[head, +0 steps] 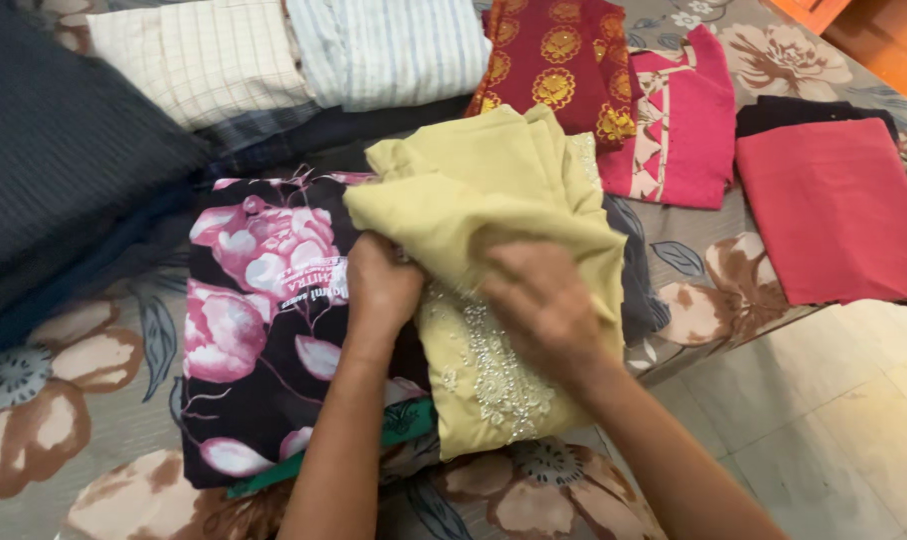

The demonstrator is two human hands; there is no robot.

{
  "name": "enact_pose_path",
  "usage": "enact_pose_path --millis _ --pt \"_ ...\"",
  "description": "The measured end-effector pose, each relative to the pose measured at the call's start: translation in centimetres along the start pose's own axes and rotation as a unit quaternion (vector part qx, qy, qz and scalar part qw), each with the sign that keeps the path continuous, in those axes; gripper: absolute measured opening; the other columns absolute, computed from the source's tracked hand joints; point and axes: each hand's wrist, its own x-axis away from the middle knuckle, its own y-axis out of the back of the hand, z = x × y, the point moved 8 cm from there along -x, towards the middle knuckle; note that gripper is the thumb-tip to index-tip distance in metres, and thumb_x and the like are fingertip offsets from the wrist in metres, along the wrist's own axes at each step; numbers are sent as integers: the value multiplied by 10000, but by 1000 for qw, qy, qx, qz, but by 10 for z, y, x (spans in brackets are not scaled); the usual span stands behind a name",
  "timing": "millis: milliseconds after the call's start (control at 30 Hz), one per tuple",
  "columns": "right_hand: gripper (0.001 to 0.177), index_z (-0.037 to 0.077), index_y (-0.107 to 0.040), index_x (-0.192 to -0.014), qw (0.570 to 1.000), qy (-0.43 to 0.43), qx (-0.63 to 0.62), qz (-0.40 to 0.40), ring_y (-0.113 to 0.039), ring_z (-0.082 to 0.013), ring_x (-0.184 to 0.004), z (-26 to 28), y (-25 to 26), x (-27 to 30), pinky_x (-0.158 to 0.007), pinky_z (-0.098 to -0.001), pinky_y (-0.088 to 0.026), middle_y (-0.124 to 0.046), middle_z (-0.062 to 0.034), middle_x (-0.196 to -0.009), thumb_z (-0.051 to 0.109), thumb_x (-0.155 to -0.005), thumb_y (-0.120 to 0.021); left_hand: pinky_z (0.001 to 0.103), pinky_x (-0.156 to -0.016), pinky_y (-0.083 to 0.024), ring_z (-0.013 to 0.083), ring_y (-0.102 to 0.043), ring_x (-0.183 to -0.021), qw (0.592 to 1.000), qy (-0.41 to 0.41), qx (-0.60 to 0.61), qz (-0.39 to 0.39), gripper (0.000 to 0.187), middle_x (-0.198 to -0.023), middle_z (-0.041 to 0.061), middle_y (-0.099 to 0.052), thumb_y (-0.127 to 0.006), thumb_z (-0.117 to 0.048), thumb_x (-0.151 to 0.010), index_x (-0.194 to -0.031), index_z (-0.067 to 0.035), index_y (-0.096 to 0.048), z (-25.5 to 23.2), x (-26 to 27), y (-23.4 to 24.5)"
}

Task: The person folds multiple pieces of clothing including tops and pants on a bed and places them into an open duffel bag.

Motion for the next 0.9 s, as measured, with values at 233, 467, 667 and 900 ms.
enact_pose_path --millis 233,467,667,900 --pt "448 7 -589 -1314 994 -104 -36 -22 -580 -362 -1318 -13 -3 2 -1129 -493 -470 -588 -191 -1408 37 -890 -732 354 -720 -565 265 -756 -789 996 -3 55 -73 325 -889 146 -780 -813 -76 -691 -990 5 -715 -2 6 6" --pt "461 31 -649 -1310 963 -268 19 -14 -581 -365 -1232 -83 11 -19 -1045 -443 -451 -626 -200 -1350 155 -890 -794 306 -670 -558 152 -734 -698 994 -7 86 -70 247 -848 60 -786 -810 -73 -761 -998 -40 -746 -25 12 9" --pt "324 47 -646 -1302 887 -403 -219 -53 -718 -173 -1041 -121 6 -15 -960 -308 -575 -750 -109 -1164 198 -1015 -645 365 -629 -505 231 -624 -644 996 -45 -6 -76 227 -734 169 -690 -845 -73 -801 -913 50 -692 -47 -15 15" --pt "355 26 -535 -1325 902 -413 -118 -41 -693 -277 -1116 -213 -32 -3 -958 -399 -551 -701 -177 -1222 146 -1017 -664 405 -807 -557 298 -713 -926 986 -153 14 -59 311 -1030 148 -758 -797 -147 -845 -1141 -85 -723 -42 -82 -42"
